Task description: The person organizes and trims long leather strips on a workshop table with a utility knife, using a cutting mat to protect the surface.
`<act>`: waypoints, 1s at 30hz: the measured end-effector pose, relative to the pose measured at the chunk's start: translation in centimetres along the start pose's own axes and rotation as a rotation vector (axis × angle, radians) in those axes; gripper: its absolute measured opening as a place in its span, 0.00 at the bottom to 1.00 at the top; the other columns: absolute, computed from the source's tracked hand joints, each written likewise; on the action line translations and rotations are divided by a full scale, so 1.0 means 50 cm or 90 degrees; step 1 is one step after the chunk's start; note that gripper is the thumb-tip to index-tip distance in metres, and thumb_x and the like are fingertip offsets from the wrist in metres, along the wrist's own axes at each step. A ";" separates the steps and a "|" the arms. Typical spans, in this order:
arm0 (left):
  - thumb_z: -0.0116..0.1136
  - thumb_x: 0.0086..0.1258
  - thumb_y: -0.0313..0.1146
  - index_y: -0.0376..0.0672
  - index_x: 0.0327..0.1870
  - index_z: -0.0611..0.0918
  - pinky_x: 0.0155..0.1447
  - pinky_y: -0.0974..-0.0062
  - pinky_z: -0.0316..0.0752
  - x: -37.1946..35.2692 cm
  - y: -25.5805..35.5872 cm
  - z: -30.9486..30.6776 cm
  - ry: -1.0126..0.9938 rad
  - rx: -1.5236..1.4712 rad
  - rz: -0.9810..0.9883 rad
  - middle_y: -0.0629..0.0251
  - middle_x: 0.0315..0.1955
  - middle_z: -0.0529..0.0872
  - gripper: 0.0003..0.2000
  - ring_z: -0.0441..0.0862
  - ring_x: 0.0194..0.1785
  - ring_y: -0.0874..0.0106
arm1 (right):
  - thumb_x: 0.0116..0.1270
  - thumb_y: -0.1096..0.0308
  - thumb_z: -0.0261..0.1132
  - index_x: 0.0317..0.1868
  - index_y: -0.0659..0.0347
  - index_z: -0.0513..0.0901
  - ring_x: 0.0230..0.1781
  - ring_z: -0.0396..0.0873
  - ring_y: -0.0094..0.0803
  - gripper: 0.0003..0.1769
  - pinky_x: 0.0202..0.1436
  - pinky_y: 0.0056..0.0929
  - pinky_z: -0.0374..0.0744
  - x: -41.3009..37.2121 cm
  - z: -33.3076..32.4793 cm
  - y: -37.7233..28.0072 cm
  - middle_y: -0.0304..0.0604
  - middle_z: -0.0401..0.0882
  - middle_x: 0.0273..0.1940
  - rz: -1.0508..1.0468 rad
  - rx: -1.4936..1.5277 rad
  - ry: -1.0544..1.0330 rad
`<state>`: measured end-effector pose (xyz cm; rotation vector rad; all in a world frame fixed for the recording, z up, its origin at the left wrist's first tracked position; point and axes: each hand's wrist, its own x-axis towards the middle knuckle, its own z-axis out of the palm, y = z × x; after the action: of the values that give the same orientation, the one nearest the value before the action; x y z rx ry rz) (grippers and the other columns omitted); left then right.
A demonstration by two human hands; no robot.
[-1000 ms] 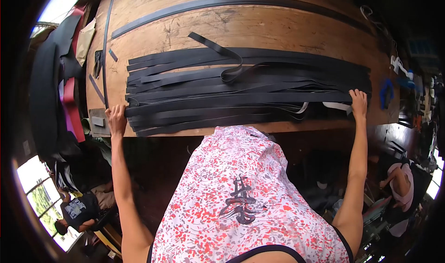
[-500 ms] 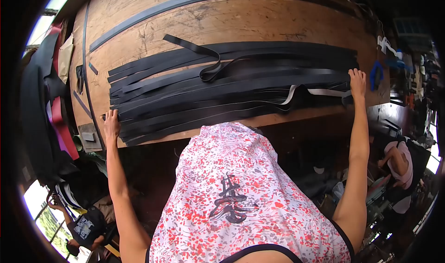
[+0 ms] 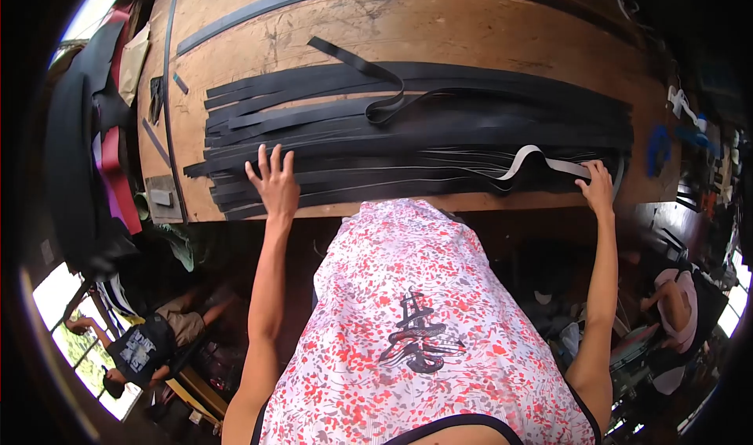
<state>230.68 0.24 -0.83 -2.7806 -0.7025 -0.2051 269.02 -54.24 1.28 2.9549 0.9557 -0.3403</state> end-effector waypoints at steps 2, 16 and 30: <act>0.60 0.55 0.24 0.47 0.47 0.80 0.65 0.51 0.59 0.000 0.028 -0.011 0.002 -0.041 0.025 0.67 0.50 0.79 0.17 0.70 0.62 0.64 | 0.53 0.67 0.72 0.53 0.56 0.77 0.55 0.72 0.45 0.25 0.57 0.40 0.71 -0.014 0.042 0.015 0.43 0.72 0.52 0.014 0.000 -0.009; 0.69 0.55 0.36 0.48 0.44 0.77 0.49 0.64 0.65 -0.093 0.037 0.157 -0.204 -0.376 -0.025 0.67 0.40 0.75 0.16 0.73 0.47 0.64 | 0.58 0.68 0.69 0.51 0.58 0.76 0.53 0.74 0.47 0.20 0.57 0.42 0.71 0.029 0.129 0.069 0.46 0.74 0.47 0.018 0.038 -0.045; 0.68 0.56 0.34 0.49 0.47 0.80 0.51 0.63 0.68 -0.048 -0.077 0.177 -0.107 -0.350 -0.148 0.66 0.44 0.76 0.17 0.74 0.51 0.63 | 0.54 0.76 0.69 0.48 0.60 0.74 0.54 0.73 0.49 0.21 0.55 0.43 0.72 0.083 0.073 -0.039 0.47 0.73 0.47 0.069 -0.010 -0.113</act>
<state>227.35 4.97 -8.94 -3.2535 -1.1666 -0.2426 270.42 -50.56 -3.09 2.8872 0.7703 -0.5764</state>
